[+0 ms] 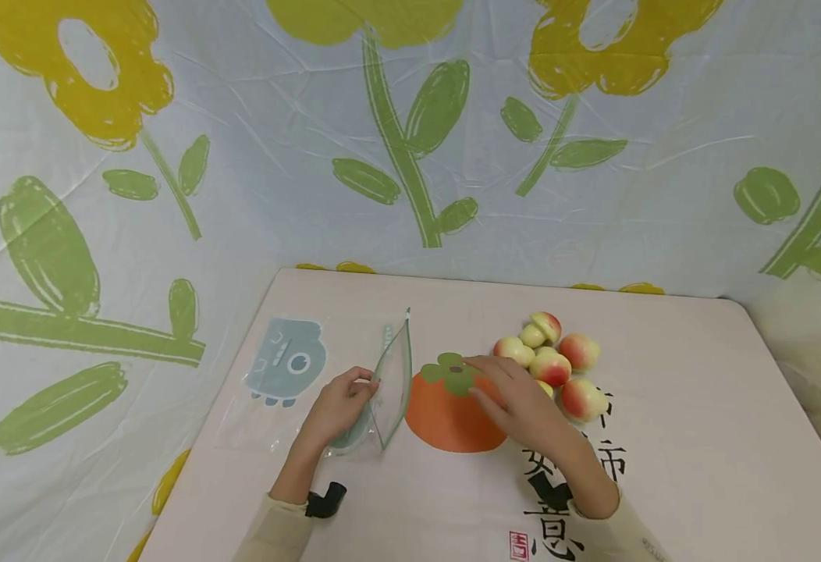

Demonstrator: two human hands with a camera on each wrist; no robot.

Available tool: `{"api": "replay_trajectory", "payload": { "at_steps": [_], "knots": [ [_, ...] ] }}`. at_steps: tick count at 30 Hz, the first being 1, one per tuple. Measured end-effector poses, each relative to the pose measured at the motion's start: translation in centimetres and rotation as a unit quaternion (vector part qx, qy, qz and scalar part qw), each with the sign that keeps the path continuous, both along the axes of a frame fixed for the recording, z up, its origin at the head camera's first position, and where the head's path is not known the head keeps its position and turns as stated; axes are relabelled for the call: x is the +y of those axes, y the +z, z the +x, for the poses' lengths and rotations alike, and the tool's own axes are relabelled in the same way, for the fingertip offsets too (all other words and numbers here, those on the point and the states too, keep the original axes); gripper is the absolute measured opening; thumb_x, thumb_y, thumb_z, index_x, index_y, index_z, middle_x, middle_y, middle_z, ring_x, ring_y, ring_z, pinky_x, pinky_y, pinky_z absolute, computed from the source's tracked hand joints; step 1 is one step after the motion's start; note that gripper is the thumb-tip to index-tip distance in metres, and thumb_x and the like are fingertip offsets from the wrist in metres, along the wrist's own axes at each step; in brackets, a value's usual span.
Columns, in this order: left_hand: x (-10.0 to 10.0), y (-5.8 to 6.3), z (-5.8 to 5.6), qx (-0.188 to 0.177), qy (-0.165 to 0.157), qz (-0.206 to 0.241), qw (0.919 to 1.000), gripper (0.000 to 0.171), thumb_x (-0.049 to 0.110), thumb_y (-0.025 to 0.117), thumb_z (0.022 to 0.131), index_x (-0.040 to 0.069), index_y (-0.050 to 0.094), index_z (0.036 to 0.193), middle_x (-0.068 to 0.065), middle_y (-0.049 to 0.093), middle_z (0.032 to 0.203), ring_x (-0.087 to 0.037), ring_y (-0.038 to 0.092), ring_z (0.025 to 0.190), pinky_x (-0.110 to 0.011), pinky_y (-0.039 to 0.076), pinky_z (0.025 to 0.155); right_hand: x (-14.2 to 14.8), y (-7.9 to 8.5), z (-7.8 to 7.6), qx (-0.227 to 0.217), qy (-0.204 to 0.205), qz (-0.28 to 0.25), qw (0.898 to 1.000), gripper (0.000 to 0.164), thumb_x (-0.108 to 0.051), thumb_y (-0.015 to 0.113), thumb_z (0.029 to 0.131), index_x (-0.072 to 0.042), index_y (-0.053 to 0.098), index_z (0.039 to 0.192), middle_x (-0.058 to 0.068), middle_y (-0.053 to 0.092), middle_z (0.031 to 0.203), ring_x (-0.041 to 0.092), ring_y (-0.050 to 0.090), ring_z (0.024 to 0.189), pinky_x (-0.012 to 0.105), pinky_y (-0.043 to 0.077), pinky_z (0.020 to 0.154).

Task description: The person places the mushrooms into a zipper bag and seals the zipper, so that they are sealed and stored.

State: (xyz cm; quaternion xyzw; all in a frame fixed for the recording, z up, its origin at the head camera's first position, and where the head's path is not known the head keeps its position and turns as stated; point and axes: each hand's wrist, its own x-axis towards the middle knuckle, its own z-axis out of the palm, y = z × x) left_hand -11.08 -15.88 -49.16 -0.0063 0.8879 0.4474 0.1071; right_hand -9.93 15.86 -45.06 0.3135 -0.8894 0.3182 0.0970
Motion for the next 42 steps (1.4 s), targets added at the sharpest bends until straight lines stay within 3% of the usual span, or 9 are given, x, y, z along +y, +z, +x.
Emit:
{"api": "replay_trajectory", "payload": {
  "at_steps": [6, 12, 21, 28, 31, 38, 42],
  "knots": [
    [-0.1, -0.1, 0.1, -0.001, 0.005, -0.005, 1.0, 0.029, 0.037, 0.06, 0.1, 0.016, 0.066, 0.12, -0.01, 0.072, 0.112, -0.026, 0.066, 0.101, -0.05, 0.05, 0.085, 2.4, 0.3, -0.1, -0.007, -0.016, -0.047, 0.999, 0.047, -0.006, 0.073, 0.091, -0.006, 0.056, 0.135, 0.005, 0.06, 0.13, 0.02, 0.056, 0.108, 0.028, 0.054, 0.073],
    [-0.1, 0.1, 0.1, -0.004, 0.009, -0.007, 0.9999, 0.028, 0.035, 0.061, 0.1, 0.016, 0.066, 0.119, -0.01, 0.072, 0.112, -0.025, 0.065, 0.098, -0.049, 0.05, 0.083, 4.8, 0.3, -0.2, 0.003, -0.049, -0.059, 0.997, 0.047, 0.0, 0.074, 0.088, -0.004, 0.058, 0.133, 0.006, 0.061, 0.127, 0.019, 0.057, 0.106, 0.029, 0.05, 0.083],
    [-0.1, 0.0, 0.2, -0.008, 0.007, -0.002, 0.9999, 0.029, 0.037, 0.06, 0.1, 0.017, 0.066, 0.12, -0.01, 0.071, 0.113, -0.025, 0.065, 0.098, -0.049, 0.05, 0.082, 8.9, -0.5, 0.2, 0.0, -0.095, -0.082, 0.992, 0.049, 0.005, 0.075, 0.085, -0.002, 0.059, 0.131, 0.008, 0.062, 0.127, 0.027, 0.058, 0.104, 0.016, 0.039, 0.091],
    [0.0, 0.0, 0.0, -0.007, 0.003, -0.001, 1.0, 0.029, 0.037, 0.06, 0.1, 0.016, 0.066, 0.12, -0.01, 0.072, 0.111, -0.025, 0.065, 0.098, -0.049, 0.05, 0.082, 12.8, -1.4, 0.6, -0.058, -0.144, -0.103, 0.982, 0.045, 0.001, 0.071, 0.091, -0.001, 0.057, 0.133, 0.015, 0.061, 0.13, 0.001, 0.051, 0.116, 0.008, 0.035, 0.094],
    [0.0, 0.0, 0.0, -0.007, 0.003, -0.001, 1.0, 0.029, 0.037, 0.06, 0.1, 0.016, 0.066, 0.12, -0.01, 0.072, 0.111, -0.025, 0.065, 0.098, -0.049, 0.05, 0.082, 14.0, -1.8, 0.8, -0.082, -0.16, -0.107, 0.978, 0.044, -0.003, 0.07, 0.093, -0.004, 0.057, 0.135, 0.013, 0.06, 0.131, -0.003, 0.05, 0.114, 0.007, 0.035, 0.093],
    [0.0, 0.0, 0.0, -0.009, 0.002, -0.002, 1.0, 0.028, 0.036, 0.06, 0.1, 0.016, 0.066, 0.12, -0.01, 0.072, 0.112, -0.025, 0.065, 0.098, -0.049, 0.05, 0.082, 16.1, -2.9, 1.1, -0.13, -0.162, -0.098, 0.973, 0.044, -0.006, 0.068, 0.095, -0.005, 0.055, 0.137, 0.015, 0.057, 0.134, -0.002, 0.049, 0.114, 0.008, 0.037, 0.09],
    [0.0, -0.1, -0.1, -0.009, 0.001, 0.0, 1.0, 0.029, 0.036, 0.06, 0.1, 0.016, 0.066, 0.12, -0.009, 0.072, 0.111, -0.024, 0.065, 0.097, -0.048, 0.051, 0.081, 17.0, -3.5, 1.1, -0.163, -0.159, -0.078, 0.971, 0.044, -0.009, 0.066, 0.097, -0.004, 0.053, 0.138, 0.016, 0.055, 0.135, 0.014, 0.053, 0.117, 0.01, 0.04, 0.09]
  ]
}}
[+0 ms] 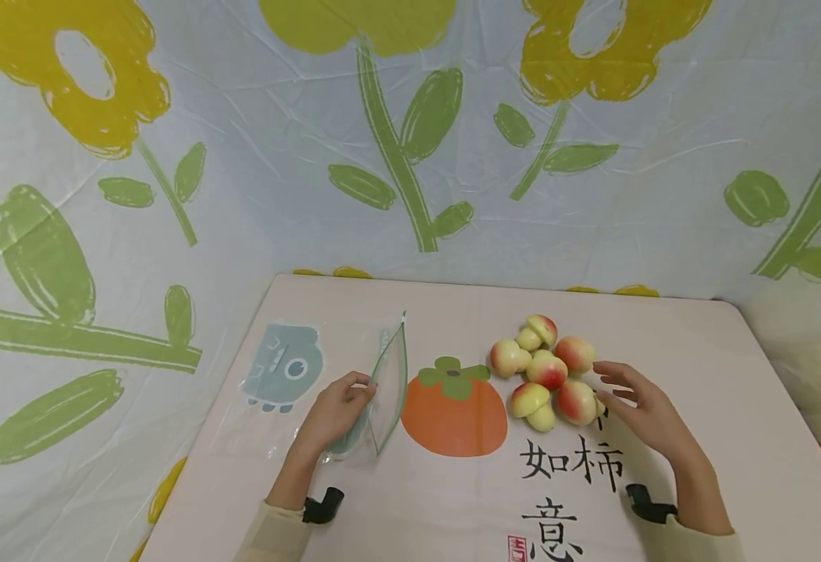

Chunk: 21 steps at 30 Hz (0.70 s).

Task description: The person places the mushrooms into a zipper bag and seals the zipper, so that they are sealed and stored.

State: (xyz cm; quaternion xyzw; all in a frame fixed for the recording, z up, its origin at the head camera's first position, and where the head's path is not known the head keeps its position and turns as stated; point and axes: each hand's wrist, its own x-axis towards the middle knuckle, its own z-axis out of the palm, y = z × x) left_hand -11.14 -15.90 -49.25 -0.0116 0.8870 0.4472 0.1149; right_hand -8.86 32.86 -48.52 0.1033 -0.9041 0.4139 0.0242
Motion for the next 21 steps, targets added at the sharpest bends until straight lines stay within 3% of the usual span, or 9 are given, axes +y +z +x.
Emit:
{"api": "replay_trajectory", "payload": {
  "at_steps": [3, 5, 12, 21],
  "knots": [
    [0.0, 0.0, 0.0, 0.001, -0.001, 0.004, 1.0, 0.029, 0.036, 0.06, 0.1, 0.016, 0.066, 0.12, -0.009, 0.072, 0.11, -0.024, 0.065, 0.096, -0.048, 0.051, 0.08, 0.6, -0.2, 0.0, -0.033, 0.013, 0.012, 0.999, 0.044, -0.012, 0.065, 0.098, -0.005, 0.051, 0.14, 0.018, 0.055, 0.137, 0.033, 0.053, 0.118, 0.014, 0.043, 0.089],
    [0.0, 0.0, 0.0, 0.001, -0.002, 0.006, 1.0, 0.029, 0.036, 0.06, 0.1, 0.016, 0.066, 0.12, -0.009, 0.072, 0.11, -0.024, 0.065, 0.095, -0.048, 0.051, 0.08, 0.9, -0.4, 0.0, -0.048, 0.028, 0.013, 0.998, 0.045, -0.012, 0.064, 0.099, -0.005, 0.051, 0.141, 0.019, 0.055, 0.137, 0.038, 0.054, 0.116, 0.017, 0.045, 0.089],
    [0.0, 0.0, 0.0, 0.003, -0.004, 0.006, 1.0, 0.028, 0.036, 0.061, 0.1, 0.016, 0.065, 0.12, -0.009, 0.072, 0.11, -0.023, 0.065, 0.094, -0.047, 0.051, 0.079, 1.1, -1.3, 0.0, -0.063, 0.078, -0.015, 0.995, 0.043, -0.005, 0.064, 0.097, 0.001, 0.052, 0.138, 0.018, 0.057, 0.132, 0.001, 0.055, 0.109, 0.023, 0.05, 0.087],
    [0.0, -0.1, 0.0, 0.002, -0.005, 0.01, 0.9999, 0.028, 0.035, 0.061, 0.1, 0.016, 0.066, 0.119, -0.008, 0.072, 0.108, -0.022, 0.065, 0.093, -0.046, 0.051, 0.078, 1.1, -1.5, -0.1, -0.069, 0.087, -0.022, 0.994, 0.044, -0.003, 0.067, 0.094, -0.001, 0.054, 0.137, 0.016, 0.059, 0.129, 0.001, 0.056, 0.108, 0.026, 0.051, 0.087]
  ]
}}
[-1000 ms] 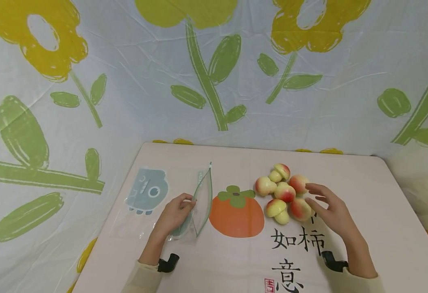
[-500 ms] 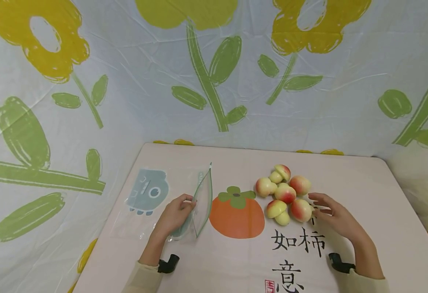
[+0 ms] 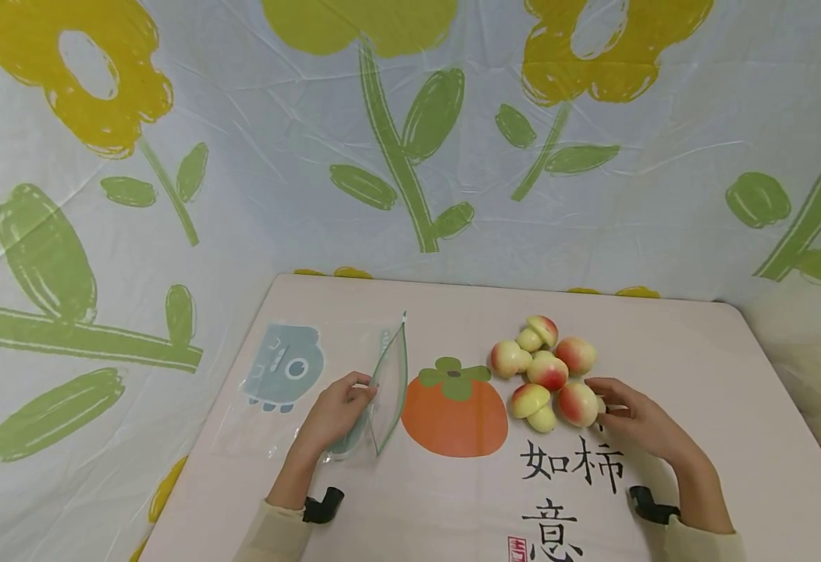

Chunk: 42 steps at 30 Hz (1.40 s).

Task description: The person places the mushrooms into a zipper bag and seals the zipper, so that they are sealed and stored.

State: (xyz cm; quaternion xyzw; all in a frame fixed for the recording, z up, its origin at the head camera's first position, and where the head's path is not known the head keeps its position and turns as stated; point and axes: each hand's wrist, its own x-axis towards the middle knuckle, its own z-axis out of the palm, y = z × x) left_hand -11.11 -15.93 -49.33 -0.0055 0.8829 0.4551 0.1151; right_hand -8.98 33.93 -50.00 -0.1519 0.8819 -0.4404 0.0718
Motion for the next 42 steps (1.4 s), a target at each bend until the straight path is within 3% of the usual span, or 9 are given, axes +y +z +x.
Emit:
{"api": "replay_trajectory", "payload": {
  "at_steps": [12, 17, 27, 30, 36, 42],
  "knots": [
    [0.0, -0.2, -0.1, -0.003, 0.001, 0.0, 1.0, 0.026, 0.034, 0.061, 0.1, 0.016, 0.066, 0.118, -0.006, 0.073, 0.106, -0.02, 0.065, 0.089, -0.042, 0.051, 0.075, 0.1, -0.3, -0.1, -0.018, -0.004, 0.001, 1.0, 0.045, -0.007, 0.071, 0.093, -0.004, 0.056, 0.135, 0.009, 0.062, 0.122, 0.01, 0.058, 0.103, 0.028, 0.051, 0.085],
    [0.0, -0.2, -0.1, -0.003, 0.001, 0.0, 1.0, 0.026, 0.033, 0.061, 0.1, 0.016, 0.066, 0.118, -0.006, 0.073, 0.105, -0.02, 0.064, 0.088, -0.041, 0.051, 0.074, 0.1, -0.2, 0.0, -0.025, -0.021, 0.007, 0.999, 0.044, -0.01, 0.074, 0.091, 0.0, 0.058, 0.131, 0.012, 0.061, 0.121, 0.01, 0.058, 0.102, 0.025, 0.051, 0.083],
    [0.0, 0.0, -0.1, -0.006, 0.002, -0.008, 0.9999, 0.026, 0.033, 0.061, 0.1, 0.016, 0.065, 0.118, -0.006, 0.073, 0.104, -0.02, 0.064, 0.088, -0.041, 0.051, 0.073, 0.3, -0.1, 0.3, -0.048, -0.065, 0.015, 0.997, 0.05, -0.017, 0.077, 0.09, 0.001, 0.055, 0.131, 0.023, 0.054, 0.131, 0.042, 0.059, 0.11, 0.024, 0.05, 0.08],
    [0.0, 0.1, 0.0, -0.006, 0.001, -0.008, 0.9999, 0.026, 0.033, 0.061, 0.1, 0.015, 0.065, 0.118, -0.006, 0.073, 0.104, -0.02, 0.064, 0.088, -0.041, 0.051, 0.073, 0.3, 0.0, 0.4, -0.041, -0.067, 0.014, 0.997, 0.05, -0.016, 0.077, 0.09, 0.001, 0.056, 0.131, 0.021, 0.054, 0.131, 0.035, 0.06, 0.109, 0.023, 0.05, 0.081],
    [0.0, 0.1, 0.0, -0.005, -0.003, -0.005, 1.0, 0.027, 0.032, 0.062, 0.099, 0.014, 0.065, 0.119, -0.006, 0.073, 0.103, -0.02, 0.064, 0.087, -0.04, 0.051, 0.072, -0.1, 0.4, 0.8, -0.004, -0.064, -0.009, 0.998, 0.045, -0.012, 0.078, 0.088, -0.001, 0.059, 0.128, 0.015, 0.057, 0.125, 0.007, 0.059, 0.1, 0.019, 0.05, 0.081],
    [-0.1, 0.1, 0.0, -0.005, -0.004, -0.006, 1.0, 0.027, 0.034, 0.062, 0.099, 0.015, 0.065, 0.119, -0.007, 0.073, 0.105, -0.02, 0.065, 0.089, -0.041, 0.051, 0.074, -0.7, 1.2, 0.9, 0.014, -0.054, -0.06, 0.997, 0.044, -0.006, 0.076, 0.089, 0.001, 0.058, 0.129, 0.011, 0.06, 0.12, 0.004, 0.06, 0.1, 0.016, 0.05, 0.083]
  ]
}}
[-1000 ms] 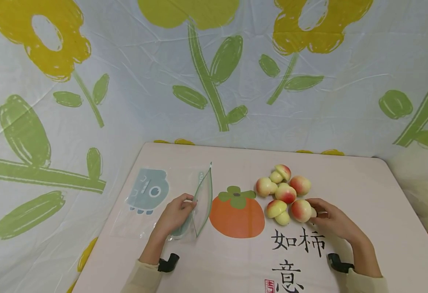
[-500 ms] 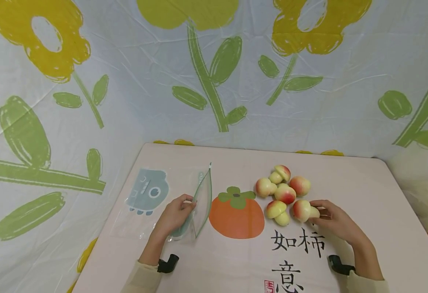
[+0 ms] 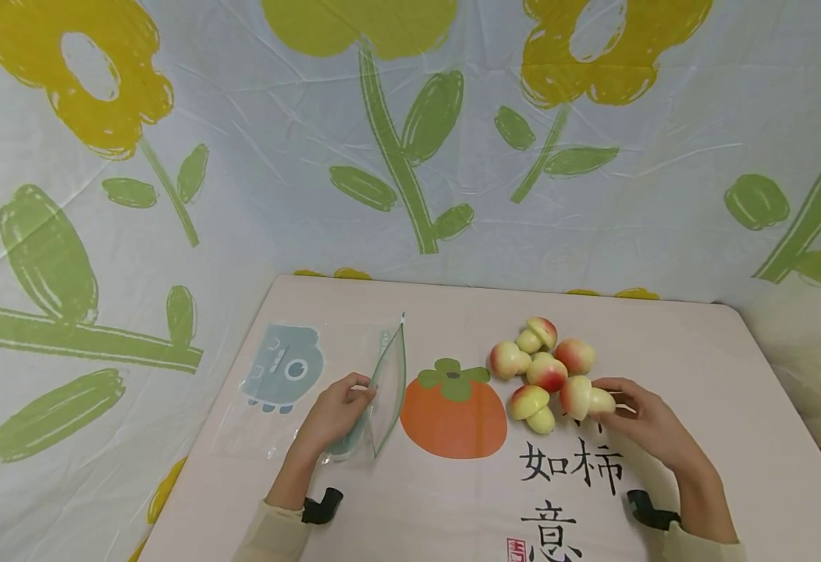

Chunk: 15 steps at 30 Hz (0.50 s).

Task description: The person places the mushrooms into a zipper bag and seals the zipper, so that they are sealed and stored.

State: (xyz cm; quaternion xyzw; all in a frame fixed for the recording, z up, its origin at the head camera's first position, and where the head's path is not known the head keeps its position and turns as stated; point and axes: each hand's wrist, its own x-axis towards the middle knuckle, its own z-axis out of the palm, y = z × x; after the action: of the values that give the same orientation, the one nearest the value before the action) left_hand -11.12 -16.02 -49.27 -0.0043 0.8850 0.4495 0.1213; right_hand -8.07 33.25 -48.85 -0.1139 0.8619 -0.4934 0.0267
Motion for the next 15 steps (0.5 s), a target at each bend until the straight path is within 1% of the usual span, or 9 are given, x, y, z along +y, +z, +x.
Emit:
{"api": "replay_trajectory", "payload": {
  "at_steps": [5, 11, 15],
  "knots": [
    [0.0, 0.0, 0.0, -0.002, 0.0, 0.0, 1.0, 0.027, 0.034, 0.062, 0.099, 0.015, 0.065, 0.119, -0.007, 0.073, 0.105, -0.02, 0.064, 0.088, -0.041, 0.051, 0.073, -1.1, 0.8, -0.2, 0.019, 0.002, -0.034, 0.999, 0.045, -0.003, 0.075, 0.089, 0.0, 0.057, 0.13, 0.005, 0.061, 0.118, 0.007, 0.058, 0.103, 0.016, 0.049, 0.085],
    [0.0, 0.1, -0.1, -0.002, 0.002, 0.0, 1.0, 0.027, 0.035, 0.062, 0.099, 0.016, 0.066, 0.119, -0.006, 0.073, 0.104, -0.02, 0.064, 0.087, -0.04, 0.05, 0.072, -3.2, 1.6, -0.5, 0.042, 0.03, -0.075, 0.996, 0.052, 0.005, 0.074, 0.087, 0.0, 0.054, 0.135, 0.008, 0.058, 0.124, 0.01, 0.056, 0.108, 0.019, 0.05, 0.082],
    [0.0, 0.0, -0.1, -0.004, 0.004, 0.001, 1.0, 0.029, 0.035, 0.062, 0.099, 0.015, 0.065, 0.119, -0.006, 0.073, 0.104, -0.02, 0.064, 0.087, -0.04, 0.05, 0.072, -4.5, 2.0, -0.7, 0.045, 0.043, -0.083, 0.995, 0.055, 0.007, 0.073, 0.087, 0.002, 0.051, 0.138, 0.013, 0.056, 0.129, 0.01, 0.058, 0.105, 0.02, 0.051, 0.082]
  ]
}}
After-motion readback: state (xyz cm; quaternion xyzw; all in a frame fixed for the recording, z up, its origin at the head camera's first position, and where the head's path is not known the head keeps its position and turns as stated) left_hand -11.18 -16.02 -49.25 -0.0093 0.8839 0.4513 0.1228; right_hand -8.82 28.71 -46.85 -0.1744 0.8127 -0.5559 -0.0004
